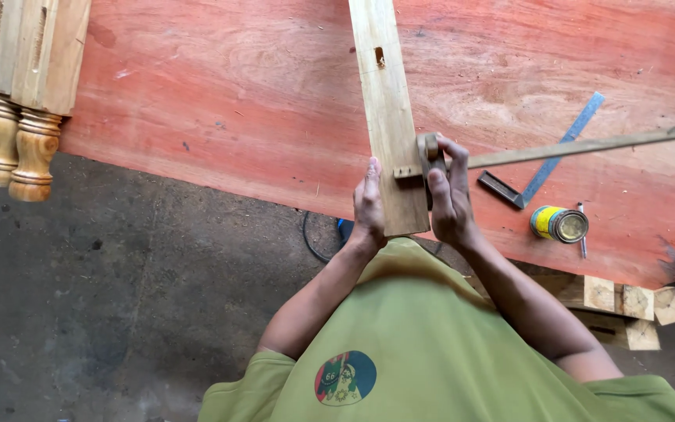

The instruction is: Measuring and marking wooden furniture legs using a try square and pencil on a workbench for joinery layout.

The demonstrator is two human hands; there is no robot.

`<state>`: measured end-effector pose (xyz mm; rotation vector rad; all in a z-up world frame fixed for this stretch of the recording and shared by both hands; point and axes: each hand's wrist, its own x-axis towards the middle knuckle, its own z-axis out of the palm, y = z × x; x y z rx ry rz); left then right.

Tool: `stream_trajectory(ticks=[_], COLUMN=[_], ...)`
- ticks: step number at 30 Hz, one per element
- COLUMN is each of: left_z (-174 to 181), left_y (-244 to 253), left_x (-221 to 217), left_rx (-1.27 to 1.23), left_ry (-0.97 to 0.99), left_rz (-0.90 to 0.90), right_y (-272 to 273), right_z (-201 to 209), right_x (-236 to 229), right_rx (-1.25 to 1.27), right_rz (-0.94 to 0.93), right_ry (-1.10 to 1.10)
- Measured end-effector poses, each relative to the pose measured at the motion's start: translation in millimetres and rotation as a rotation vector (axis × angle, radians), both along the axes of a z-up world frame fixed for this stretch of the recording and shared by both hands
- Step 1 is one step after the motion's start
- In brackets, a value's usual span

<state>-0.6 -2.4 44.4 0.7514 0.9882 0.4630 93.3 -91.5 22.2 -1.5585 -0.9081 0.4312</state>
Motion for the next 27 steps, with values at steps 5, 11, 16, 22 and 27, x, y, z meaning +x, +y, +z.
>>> stream_trajectory(ticks=[5,11,16,22,27], left_z=[-72,-91,-44,-63,-58], left_y=[-2,-5,2,0,4], left_x=[-3,1,7,7,6], left_rx=[0.050,0.010,-0.145,-0.169,-0.006], left_ry=[0.013,-0.027,-0.059,-0.060,-0.031], left_rz=[-0.007,0.052,0.073,0.110,0.017], right_y=[32,57,79,78,24], right_z=[-18,-27,1,-5,11], right_x=[27,50,53,54,18], right_rx=[0.085,0.090,0.072,0.077,0.018], right_rz=[0.041,0.020,-0.004,0.020,0.017], right_ry=[0.056,-0.012,-0.027,-0.038,0.052])
